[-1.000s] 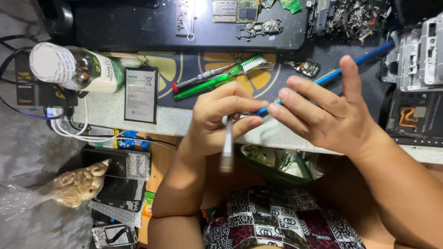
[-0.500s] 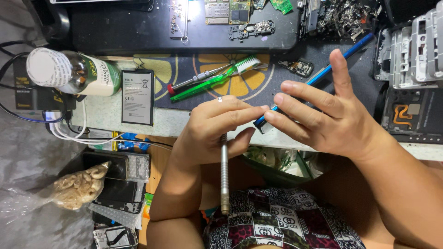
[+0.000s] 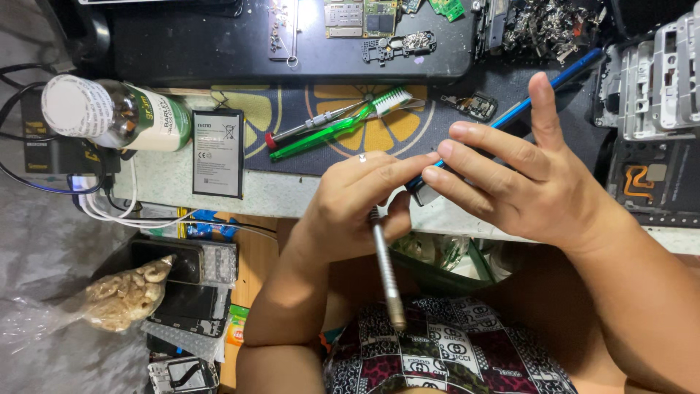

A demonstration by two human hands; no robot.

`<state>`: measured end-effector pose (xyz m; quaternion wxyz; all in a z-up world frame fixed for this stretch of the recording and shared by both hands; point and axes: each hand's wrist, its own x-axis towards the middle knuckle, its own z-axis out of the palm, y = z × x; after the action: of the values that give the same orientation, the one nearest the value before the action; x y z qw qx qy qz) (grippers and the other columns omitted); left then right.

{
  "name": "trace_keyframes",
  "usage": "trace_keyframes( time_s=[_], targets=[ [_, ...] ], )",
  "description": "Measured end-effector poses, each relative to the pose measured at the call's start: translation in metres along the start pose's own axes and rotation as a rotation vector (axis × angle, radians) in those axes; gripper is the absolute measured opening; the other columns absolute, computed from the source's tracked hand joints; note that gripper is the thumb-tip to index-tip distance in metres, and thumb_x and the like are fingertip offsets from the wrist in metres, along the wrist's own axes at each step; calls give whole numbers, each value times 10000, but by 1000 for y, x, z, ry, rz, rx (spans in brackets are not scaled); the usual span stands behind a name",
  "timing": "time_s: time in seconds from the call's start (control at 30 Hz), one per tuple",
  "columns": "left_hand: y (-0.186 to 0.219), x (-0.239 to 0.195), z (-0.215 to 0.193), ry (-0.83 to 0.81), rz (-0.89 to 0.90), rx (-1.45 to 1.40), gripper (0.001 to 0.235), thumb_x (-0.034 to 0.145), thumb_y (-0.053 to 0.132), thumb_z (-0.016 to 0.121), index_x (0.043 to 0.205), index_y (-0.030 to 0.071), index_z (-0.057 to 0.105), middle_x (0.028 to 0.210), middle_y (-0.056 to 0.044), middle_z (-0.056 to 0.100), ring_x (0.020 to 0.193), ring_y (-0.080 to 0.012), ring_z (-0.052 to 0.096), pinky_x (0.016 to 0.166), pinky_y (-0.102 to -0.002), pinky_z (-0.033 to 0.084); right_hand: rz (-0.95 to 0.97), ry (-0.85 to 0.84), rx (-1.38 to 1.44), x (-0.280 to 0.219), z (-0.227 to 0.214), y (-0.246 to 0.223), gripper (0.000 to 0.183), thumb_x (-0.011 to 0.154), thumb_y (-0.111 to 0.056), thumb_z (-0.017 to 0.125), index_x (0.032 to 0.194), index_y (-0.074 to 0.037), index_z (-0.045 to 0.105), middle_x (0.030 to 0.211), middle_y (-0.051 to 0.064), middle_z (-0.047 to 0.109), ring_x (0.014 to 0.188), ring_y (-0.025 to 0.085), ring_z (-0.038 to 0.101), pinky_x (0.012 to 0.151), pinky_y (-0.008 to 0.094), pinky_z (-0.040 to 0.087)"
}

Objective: The person uses a metal prying tool to separate the screen from the frame of a smartphone. They work along the edges, then flip the device to pry the back cover away from the frame, exposing the internal battery and components.

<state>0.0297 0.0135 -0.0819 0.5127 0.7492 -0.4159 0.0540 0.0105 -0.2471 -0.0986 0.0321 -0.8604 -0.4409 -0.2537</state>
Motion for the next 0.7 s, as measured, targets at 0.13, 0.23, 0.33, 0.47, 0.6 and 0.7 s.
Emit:
trace_keyframes(
  time_s=[0.13, 0.23, 0.33, 0.47, 0.6, 0.7],
  targets=[
    [-6, -7, 18, 157, -52, 30, 518, 763, -90, 661, 1272, 6, 638, 770, -81, 556, 653, -208, 576, 582, -333, 455, 9, 22, -204, -6, -2, 1, 384, 996, -352, 725, 1375, -364, 669, 1340, -28, 590, 1313, 241, 522, 1188, 716, 137],
    [-8, -14, 30, 262, -107, -42, 494, 825, -104, 650, 1304, 13, 642, 763, -56, 588, 614, -131, 587, 587, -262, 475, 172, 99, -206, -17, -6, 2, 462, 1007, -435, 723, 1452, -339, 642, 1392, 49, 544, 1365, 322, 466, 1162, 719, 126],
    [-6, -19, 41, 355, -191, -154, 460, 873, -103, 653, 1328, -31, 635, 785, -34, 616, 617, -66, 572, 583, -203, 472, 353, 133, -121, -23, -10, 2, 628, 949, -489, 760, 1467, -180, 586, 1320, 170, 500, 1340, 361, 443, 1129, 718, 276],
    [-3, -19, 50, 466, -250, -281, 433, 916, -91, 646, 1347, -65, 618, 815, -10, 640, 645, -30, 573, 595, -172, 479, 797, 16, 298, -15, -9, -8, 724, 885, -369, 895, 1385, -89, 452, 1240, 152, 591, 1157, 243, 569, 944, 521, 484],
    [1, -16, 57, 488, -175, -104, 460, 890, -93, 651, 1345, -48, 610, 875, -45, 649, 651, -55, 578, 606, -185, 487, 942, 62, 730, 0, -3, -20, 634, 916, -56, 858, 1359, -75, 405, 1203, 73, 680, 1146, 150, 708, 961, 325, 594],
    [-1, -10, 60, 462, -73, 88, 494, 854, -85, 673, 1339, -41, 596, 942, -73, 659, 664, -111, 620, 627, -234, 523, 1000, 283, 1468, 6, -3, -27, 671, 922, 3, 777, 1438, -93, 358, 1367, 115, 549, 1289, 197, 581, 1168, 402, 575]
  ],
)
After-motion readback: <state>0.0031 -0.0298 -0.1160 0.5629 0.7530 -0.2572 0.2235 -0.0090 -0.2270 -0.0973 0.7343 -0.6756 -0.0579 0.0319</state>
